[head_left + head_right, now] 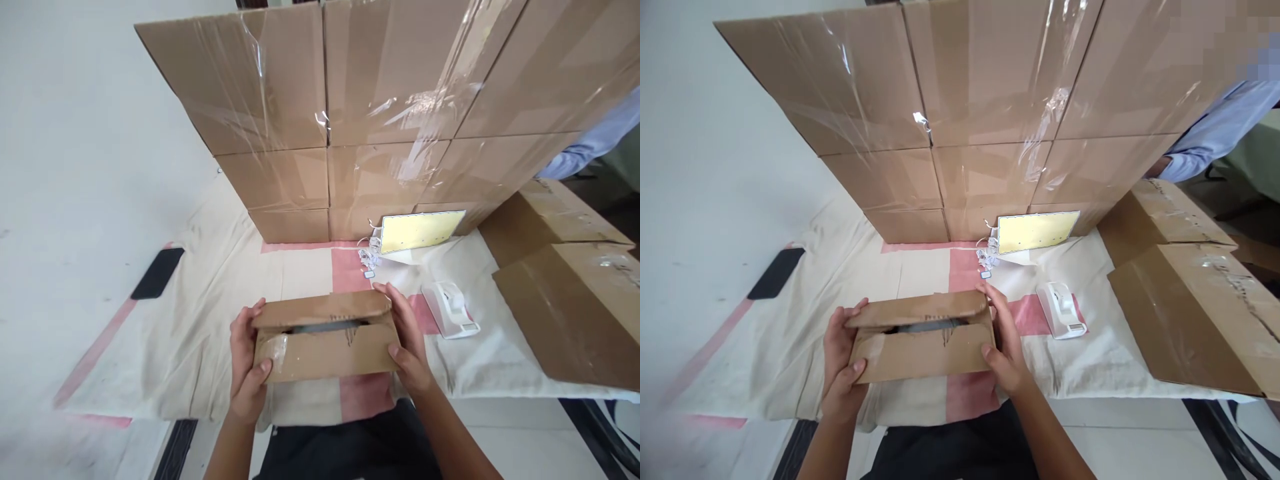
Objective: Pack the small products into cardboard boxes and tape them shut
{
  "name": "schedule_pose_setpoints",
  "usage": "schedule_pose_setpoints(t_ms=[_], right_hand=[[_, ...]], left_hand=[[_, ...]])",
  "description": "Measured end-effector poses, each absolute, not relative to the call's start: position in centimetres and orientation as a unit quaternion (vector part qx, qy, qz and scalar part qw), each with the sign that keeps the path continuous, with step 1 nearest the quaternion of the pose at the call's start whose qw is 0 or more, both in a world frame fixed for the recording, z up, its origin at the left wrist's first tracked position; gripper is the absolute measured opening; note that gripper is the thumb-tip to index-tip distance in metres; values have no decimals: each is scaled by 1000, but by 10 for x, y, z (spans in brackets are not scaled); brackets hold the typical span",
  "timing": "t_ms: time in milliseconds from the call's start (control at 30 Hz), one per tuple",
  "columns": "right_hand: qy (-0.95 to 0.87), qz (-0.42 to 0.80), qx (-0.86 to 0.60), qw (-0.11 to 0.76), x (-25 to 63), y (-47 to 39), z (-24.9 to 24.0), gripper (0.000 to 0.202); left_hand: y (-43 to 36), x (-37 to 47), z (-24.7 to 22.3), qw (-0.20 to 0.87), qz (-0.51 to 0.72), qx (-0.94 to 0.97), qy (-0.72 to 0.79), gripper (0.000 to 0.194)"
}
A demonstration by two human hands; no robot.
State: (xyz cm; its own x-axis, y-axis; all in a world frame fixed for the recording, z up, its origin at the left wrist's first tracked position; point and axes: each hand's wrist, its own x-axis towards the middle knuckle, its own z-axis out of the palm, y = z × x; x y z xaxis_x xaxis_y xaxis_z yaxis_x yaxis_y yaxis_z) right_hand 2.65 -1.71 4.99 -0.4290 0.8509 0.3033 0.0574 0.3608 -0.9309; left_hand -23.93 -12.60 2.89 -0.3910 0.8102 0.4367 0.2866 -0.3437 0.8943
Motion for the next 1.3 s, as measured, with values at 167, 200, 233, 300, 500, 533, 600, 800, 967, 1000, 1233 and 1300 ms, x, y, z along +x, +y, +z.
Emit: schedule_pose_setpoints(t_ms=[167,200,233,300,500,533,600,800,967,1000,1233,1300], right_hand=[[-723,409,-293,474,25,-15,53,41],[-724,407,-289,476,26,-15,54,39],[-726,405,-287,476,27,-15,54,37],[-731,399,-282,477,29,-14,54,35],[-762,370,-236,477,32,-6,50,35],[-766,368,-229,475,32,-5,50,35],[-767,375,-228,468,32,-4,50,36],[-742,404,-251,472,33,-10,48,39],[-739,407,-278,460,41,-19,47,42],[-741,395,-286,461,46,-21,47,44],[-653,200,-465,562,116,-23,46,27],[-611,185,-525,564,143,-20,45,22]], left_hand=[[-123,-244,31,132,595,586,535,36],[-122,-246,31,114,587,603,528,35],[-122,-247,32,97,580,618,522,35],[-121,-250,35,71,559,646,516,37],[-122,-257,53,38,457,712,533,40],[-123,-257,55,38,443,718,535,40],[-124,-257,58,40,430,726,536,40],[-122,-256,56,8,451,732,510,39],[-121,-262,62,-8,418,760,497,38],[-122,-263,64,-14,408,766,497,38],[-135,-253,93,-150,282,778,541,37],[-136,-245,101,-180,286,775,534,34]])
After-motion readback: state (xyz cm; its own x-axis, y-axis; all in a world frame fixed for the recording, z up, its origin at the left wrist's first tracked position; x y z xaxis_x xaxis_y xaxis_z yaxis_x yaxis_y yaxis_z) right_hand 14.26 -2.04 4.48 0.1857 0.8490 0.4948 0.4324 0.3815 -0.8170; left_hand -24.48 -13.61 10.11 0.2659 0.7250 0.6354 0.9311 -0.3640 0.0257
